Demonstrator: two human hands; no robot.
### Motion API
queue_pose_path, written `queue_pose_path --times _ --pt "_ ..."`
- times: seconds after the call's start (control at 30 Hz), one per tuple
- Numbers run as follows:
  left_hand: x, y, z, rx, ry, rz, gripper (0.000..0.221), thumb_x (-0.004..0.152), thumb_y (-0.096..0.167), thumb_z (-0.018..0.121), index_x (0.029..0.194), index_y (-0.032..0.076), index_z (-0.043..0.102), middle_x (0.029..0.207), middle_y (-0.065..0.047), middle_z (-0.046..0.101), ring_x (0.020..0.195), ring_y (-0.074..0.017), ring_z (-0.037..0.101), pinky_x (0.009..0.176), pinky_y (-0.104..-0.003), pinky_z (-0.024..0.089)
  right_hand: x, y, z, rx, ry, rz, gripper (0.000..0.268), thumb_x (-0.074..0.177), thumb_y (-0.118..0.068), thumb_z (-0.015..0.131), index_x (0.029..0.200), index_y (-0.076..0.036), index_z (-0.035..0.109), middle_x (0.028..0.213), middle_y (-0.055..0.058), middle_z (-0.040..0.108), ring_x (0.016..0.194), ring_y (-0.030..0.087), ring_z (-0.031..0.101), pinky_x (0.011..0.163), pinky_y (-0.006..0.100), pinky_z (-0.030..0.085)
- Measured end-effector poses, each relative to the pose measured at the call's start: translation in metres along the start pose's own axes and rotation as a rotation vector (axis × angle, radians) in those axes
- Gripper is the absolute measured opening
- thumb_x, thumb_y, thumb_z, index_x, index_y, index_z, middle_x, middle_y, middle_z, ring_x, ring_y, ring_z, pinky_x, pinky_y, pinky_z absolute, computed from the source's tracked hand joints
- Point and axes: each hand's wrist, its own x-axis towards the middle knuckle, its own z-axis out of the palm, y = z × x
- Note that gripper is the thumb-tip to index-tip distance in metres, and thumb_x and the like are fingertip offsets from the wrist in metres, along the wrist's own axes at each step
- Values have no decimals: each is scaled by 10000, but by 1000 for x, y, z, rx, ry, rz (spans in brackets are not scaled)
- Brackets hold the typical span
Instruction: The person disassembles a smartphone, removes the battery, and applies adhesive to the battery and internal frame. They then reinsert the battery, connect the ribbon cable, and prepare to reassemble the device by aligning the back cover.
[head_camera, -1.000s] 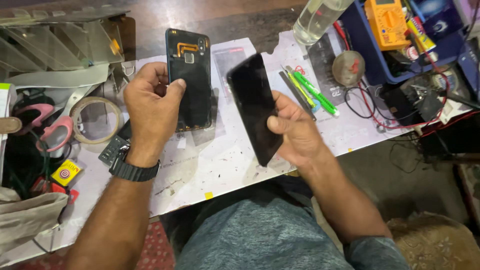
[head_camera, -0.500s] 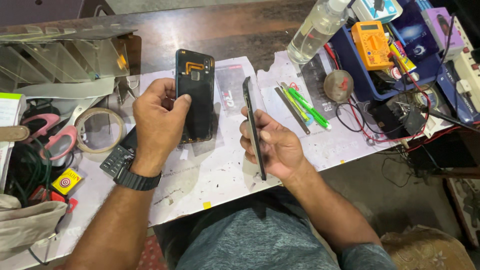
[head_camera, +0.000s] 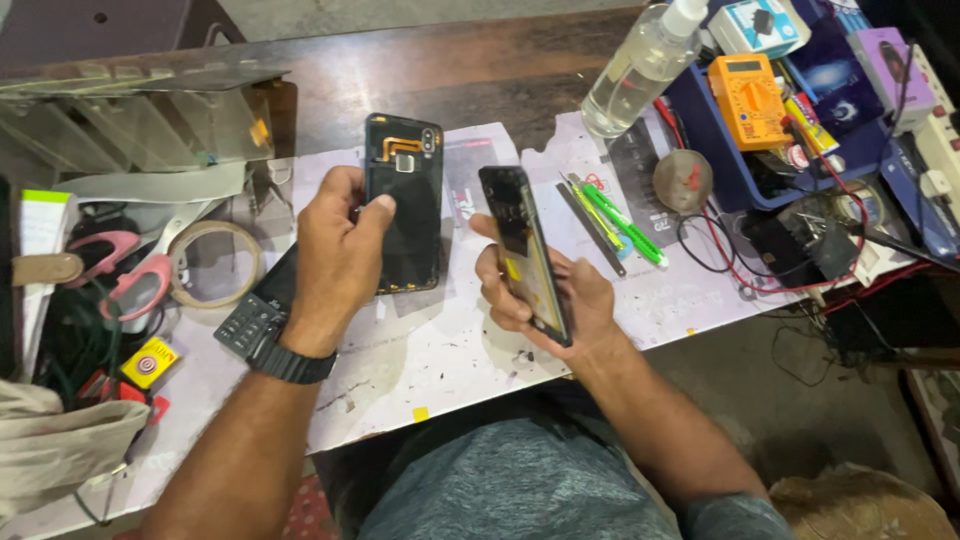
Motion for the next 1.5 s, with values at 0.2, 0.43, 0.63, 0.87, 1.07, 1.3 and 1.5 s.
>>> queue_pose_path --times 0.2,0.43,0.63,0.87,1.07,1.3,1.5 --pt "-4 8 5 121 59 6 111 896 94 666 973 18 639 781 -48 700 601 -123 620 571 -300 507 5 -8 3 -17 -40 16 1104 817 -466 847 1667 -42 283 1165 98 551 831 114 518 696 267 440" --pt "-14 18 7 239 151 231 154 845 77 716 960 24 630 798 -109 692 612 -236 664 576 -370 518 14 -11 12 -97 25 -40 1004 854 -531 732 1620 -5 352 1158 191 558 812 169 532 607 303 461" --pt "-23 28 9 360 186 284 175 814 85 722 954 32 632 792 -148 677 667 -348 658 599 -451 507 15 -8 5 -86 36 -14 963 888 -511 726 1627 -6 372 1126 203 549 811 176 534 622 303 474" --pt "-29 31 11 343 182 289 139 807 90 709 892 45 609 793 -154 667 697 -362 665 606 -462 513 18 -7 4 -91 58 20 956 891 -514 716 1628 -19 361 1155 206 538 821 183 534 645 324 498" --pt "-37 36 12 343 141 312 107 803 69 664 872 54 583 755 -141 630 663 -359 642 581 -460 497 21 -4 6 -127 97 45 961 891 -513 711 1623 -5 352 1136 206 533 817 187 533 646 321 501" --pt "-40 39 11 344 119 376 118 805 66 664 873 52 568 772 -135 600 659 -358 619 581 -468 482 24 0 7 -112 113 58 998 872 -495 741 1603 27 307 1099 198 525 810 184 553 636 311 492" --pt "-39 38 10 365 108 398 135 799 57 672 868 43 557 770 -132 587 645 -345 613 564 -457 475 23 -1 4 -105 132 59 1024 864 -482 757 1604 44 283 1102 201 524 802 189 557 625 314 487"
